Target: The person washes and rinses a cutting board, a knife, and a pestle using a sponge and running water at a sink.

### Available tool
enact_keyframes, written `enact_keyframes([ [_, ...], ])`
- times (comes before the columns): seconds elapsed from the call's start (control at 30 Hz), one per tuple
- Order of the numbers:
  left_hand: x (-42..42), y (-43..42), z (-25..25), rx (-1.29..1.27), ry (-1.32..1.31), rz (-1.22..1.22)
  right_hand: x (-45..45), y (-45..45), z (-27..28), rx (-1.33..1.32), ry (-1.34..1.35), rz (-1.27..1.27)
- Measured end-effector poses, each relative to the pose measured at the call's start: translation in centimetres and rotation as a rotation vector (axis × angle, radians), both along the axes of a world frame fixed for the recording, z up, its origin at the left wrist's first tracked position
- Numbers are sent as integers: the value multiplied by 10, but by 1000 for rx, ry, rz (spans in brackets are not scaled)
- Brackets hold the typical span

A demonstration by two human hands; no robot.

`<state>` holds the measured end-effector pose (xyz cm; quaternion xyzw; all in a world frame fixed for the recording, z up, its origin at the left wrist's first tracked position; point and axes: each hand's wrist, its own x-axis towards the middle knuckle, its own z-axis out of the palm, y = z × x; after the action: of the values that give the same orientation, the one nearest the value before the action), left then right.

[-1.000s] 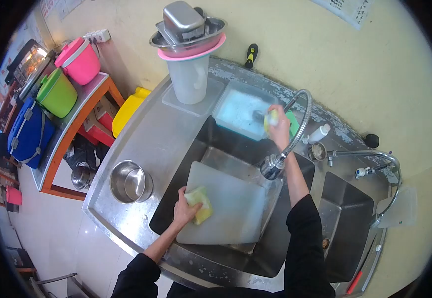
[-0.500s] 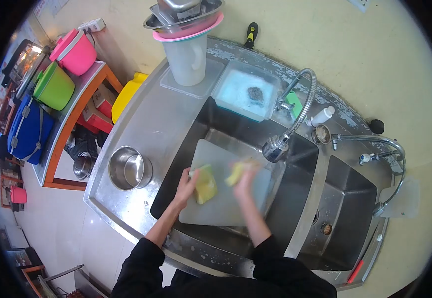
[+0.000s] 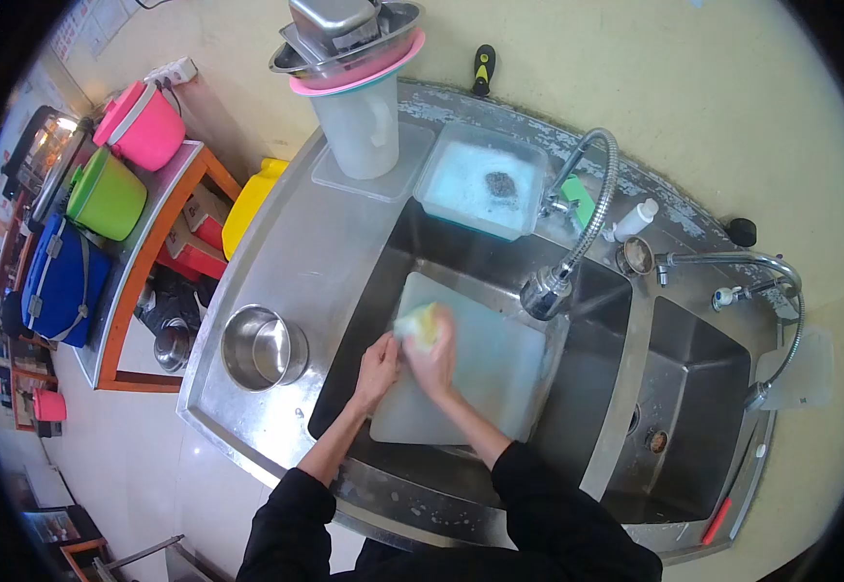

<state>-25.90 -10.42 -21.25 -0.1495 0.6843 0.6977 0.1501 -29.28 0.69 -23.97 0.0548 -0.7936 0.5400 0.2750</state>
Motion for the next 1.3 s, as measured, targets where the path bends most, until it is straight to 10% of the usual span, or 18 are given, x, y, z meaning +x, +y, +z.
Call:
enact_keyframes([
  [0.37,-5,5,-25,-266,191,-99,-26,22,7,320,263,268],
  [0.63,-16,14,5,245,-37,-67,-29,28,11,147,-19,-125],
  [0.8,-8,19,20,558,-215,106,55,56,-26,272,-36,149],
  [0.97,-18,7,-2,612,-228,25,-35,46,-36,116,-288,-292],
  [1.17,-35,16,-4,590,-136,39,51,55,-8,239,67,157],
  [1.3,-44,17,-9,569,-81,-11,-24,91,-67,96,-496,-386],
])
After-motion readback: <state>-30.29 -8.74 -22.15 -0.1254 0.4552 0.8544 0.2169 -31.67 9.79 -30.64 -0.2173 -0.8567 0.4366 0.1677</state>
